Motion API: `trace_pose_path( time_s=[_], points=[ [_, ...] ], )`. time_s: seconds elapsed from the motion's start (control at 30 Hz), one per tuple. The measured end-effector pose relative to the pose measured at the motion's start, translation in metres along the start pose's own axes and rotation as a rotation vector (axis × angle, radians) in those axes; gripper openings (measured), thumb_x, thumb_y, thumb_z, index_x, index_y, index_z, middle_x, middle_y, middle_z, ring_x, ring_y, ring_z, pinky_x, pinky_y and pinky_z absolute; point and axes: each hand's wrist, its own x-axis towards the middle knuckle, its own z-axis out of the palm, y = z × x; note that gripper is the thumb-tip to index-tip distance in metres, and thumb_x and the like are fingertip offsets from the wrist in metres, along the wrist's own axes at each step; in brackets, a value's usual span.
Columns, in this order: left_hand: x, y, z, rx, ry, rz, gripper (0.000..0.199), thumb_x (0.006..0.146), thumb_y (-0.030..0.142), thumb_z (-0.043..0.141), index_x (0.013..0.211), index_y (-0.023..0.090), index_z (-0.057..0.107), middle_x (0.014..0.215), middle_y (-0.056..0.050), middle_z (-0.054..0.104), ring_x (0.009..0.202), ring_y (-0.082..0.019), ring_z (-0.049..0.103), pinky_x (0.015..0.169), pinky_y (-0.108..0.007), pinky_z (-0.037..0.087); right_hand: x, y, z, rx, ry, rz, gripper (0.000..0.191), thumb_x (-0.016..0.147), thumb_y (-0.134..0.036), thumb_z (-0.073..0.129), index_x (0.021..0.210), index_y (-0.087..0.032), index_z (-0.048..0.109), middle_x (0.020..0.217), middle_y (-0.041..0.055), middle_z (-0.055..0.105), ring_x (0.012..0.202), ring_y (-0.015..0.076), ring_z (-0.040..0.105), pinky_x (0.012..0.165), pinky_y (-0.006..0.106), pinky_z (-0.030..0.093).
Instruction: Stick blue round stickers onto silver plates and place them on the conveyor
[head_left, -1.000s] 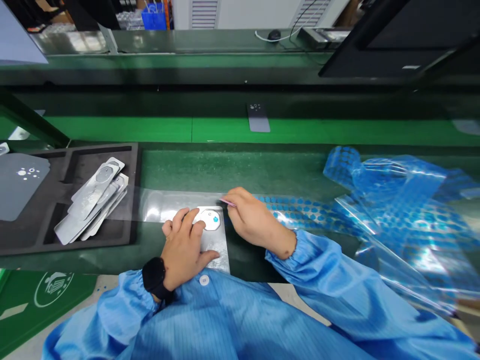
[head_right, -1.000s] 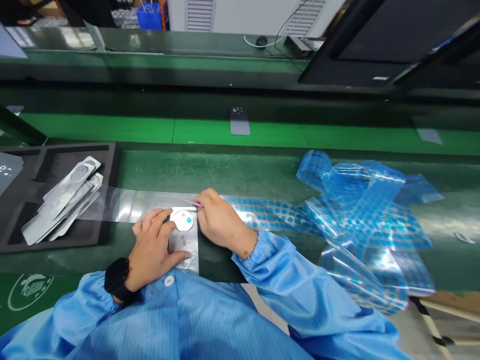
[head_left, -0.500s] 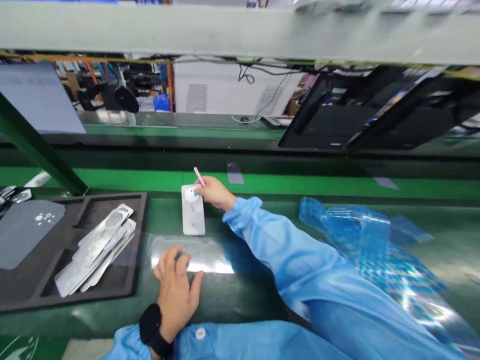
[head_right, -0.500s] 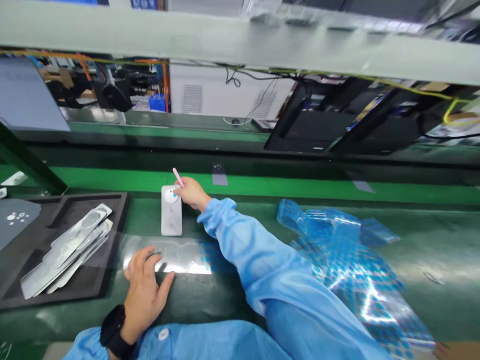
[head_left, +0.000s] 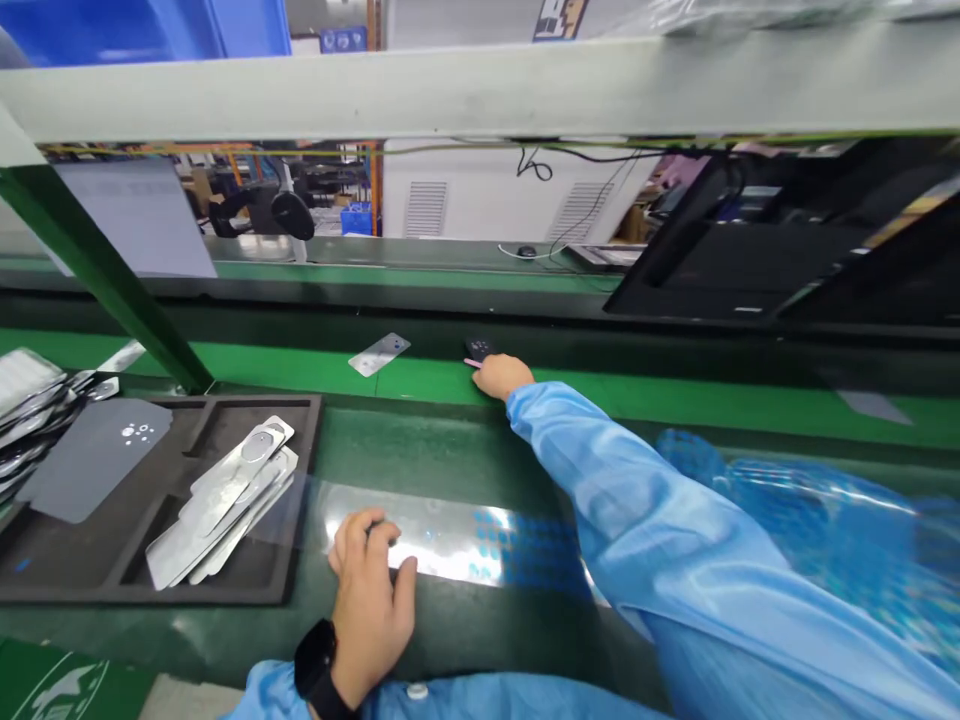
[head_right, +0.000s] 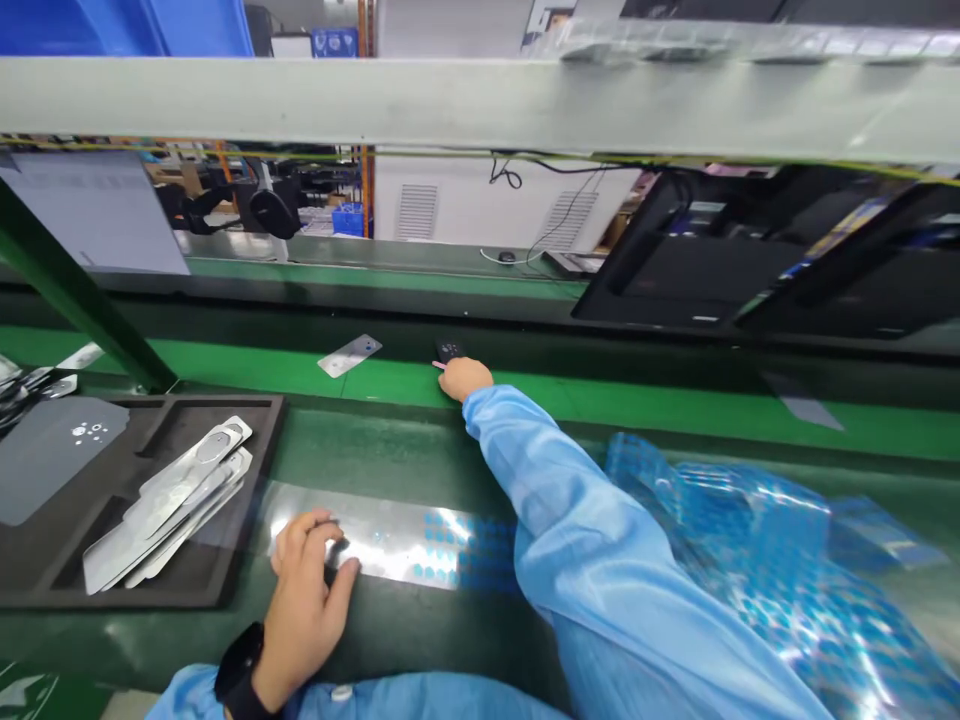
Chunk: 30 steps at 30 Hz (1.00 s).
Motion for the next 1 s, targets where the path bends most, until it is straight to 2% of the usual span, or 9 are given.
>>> trace_pose_path(
  time_s=[0.17,0.27,0.4,0.5,0.6,0.67,0.77,0.83,1.0],
  points=[
    [0.031,-0.001,-0.017,-0.245,-0.003,-0.197,0.023,0.087,0.028,0.051,0.108,0.021,0.048,0.108,-0.011,0.059,0.106,-0.024,0.059,0.092,-0.045,0.048,-0.014,-0.009,-0.018,-0.009,0.058,-0.025,0.03,0.087,-0.012,0.048,0.106,-0.002,0.068,0.107,0.0244,0.068,0.101,0.0295,0.064,0.085,0.033,0.044],
    [0.06,0.0,-0.019,-0.447,-0.025,-0.384,0.038,0.083,0.035,0.058,0.114,0.021,0.042,0.117,-0.011,0.056,0.105,-0.022,0.061,0.087,-0.04,0.051,-0.065,-0.009,-0.02,0.308,0.074,-0.119,0.029,0.086,-0.017,0.043,0.094,-0.008,0.069,0.083,0.0128,0.069,0.074,0.0213,0.063,0.064,0.028,0.045],
    [0.084,-0.002,-0.015,-0.664,-0.141,-0.509,0.058,0.078,0.034,0.066,0.124,0.022,0.033,0.12,-0.011,0.057,0.095,-0.019,0.065,0.083,-0.037,0.053,-0.166,-0.014,-0.002,0.778,-0.266,-0.359,0.022,0.077,-0.018,0.048,0.083,-0.015,0.069,0.066,0.0004,0.061,0.056,0.0118,0.051,0.052,0.023,0.039],
    [0.084,-0.007,-0.016,-0.673,-0.273,-0.483,0.066,0.077,0.025,0.065,0.134,0.023,0.032,0.111,-0.007,0.063,0.094,-0.019,0.065,0.086,-0.037,0.052,-0.208,-0.006,0.013,0.989,-0.397,-0.225,0.017,0.074,-0.03,0.057,0.077,-0.017,0.068,0.055,-0.0027,0.053,0.045,0.0089,0.039,0.043,0.023,0.031],
    [0.078,-0.011,-0.019,-0.656,-0.394,-0.431,0.066,0.076,0.022,0.063,0.136,0.021,0.035,0.115,-0.008,0.064,0.099,-0.02,0.064,0.091,-0.038,0.05,-0.213,0.015,0.022,1.315,-0.266,-0.037,0.02,0.069,-0.037,0.063,0.065,-0.017,0.064,0.065,0.0034,0.06,0.048,0.0102,0.043,0.043,0.026,0.035],
    [0.075,-0.008,-0.019,-0.624,-0.469,-0.411,0.071,0.074,0.021,0.063,0.139,0.02,0.034,0.116,-0.008,0.064,0.1,-0.021,0.064,0.092,-0.038,0.049,-0.21,0.03,0.028,1.384,-0.2,-0.002,0.025,0.068,-0.04,0.066,0.06,-0.017,0.063,0.069,0.0057,0.063,0.054,0.0119,0.049,0.048,0.027,0.041],
    [0.077,0.002,-0.016,-0.547,-0.612,-0.392,0.083,0.071,0.018,0.065,0.144,0.019,0.025,0.1,-0.004,0.068,0.084,-0.019,0.066,0.083,-0.035,0.05,-0.213,0.045,0.039,1.25,-0.288,0.024,0.033,0.071,-0.05,0.067,0.068,-0.016,0.066,0.054,0.0002,0.057,0.046,0.01,0.045,0.042,0.023,0.037],
    [0.08,0.009,-0.012,-0.447,-0.695,-0.365,0.08,0.069,0.018,0.067,0.14,0.018,0.03,0.086,0.0,0.067,0.074,-0.018,0.064,0.074,-0.032,0.049,-0.218,0.048,0.046,1.139,-0.381,0.024,0.036,0.072,-0.052,0.067,0.07,-0.016,0.066,0.05,-0.0013,0.056,0.041,0.0088,0.045,0.038,0.022,0.036],
    [0.077,0.014,-0.006,-0.197,-0.731,-0.283,0.074,0.07,0.019,0.068,0.136,0.018,0.035,0.073,0.005,0.059,0.066,-0.018,0.061,0.062,-0.028,0.043,-0.219,0.046,0.053,1.135,-0.467,0.062,0.027,0.073,-0.04,0.074,0.074,-0.016,0.061,0.059,0.0018,0.067,0.05,0.0125,0.063,0.05,0.024,0.054]
  ],
)
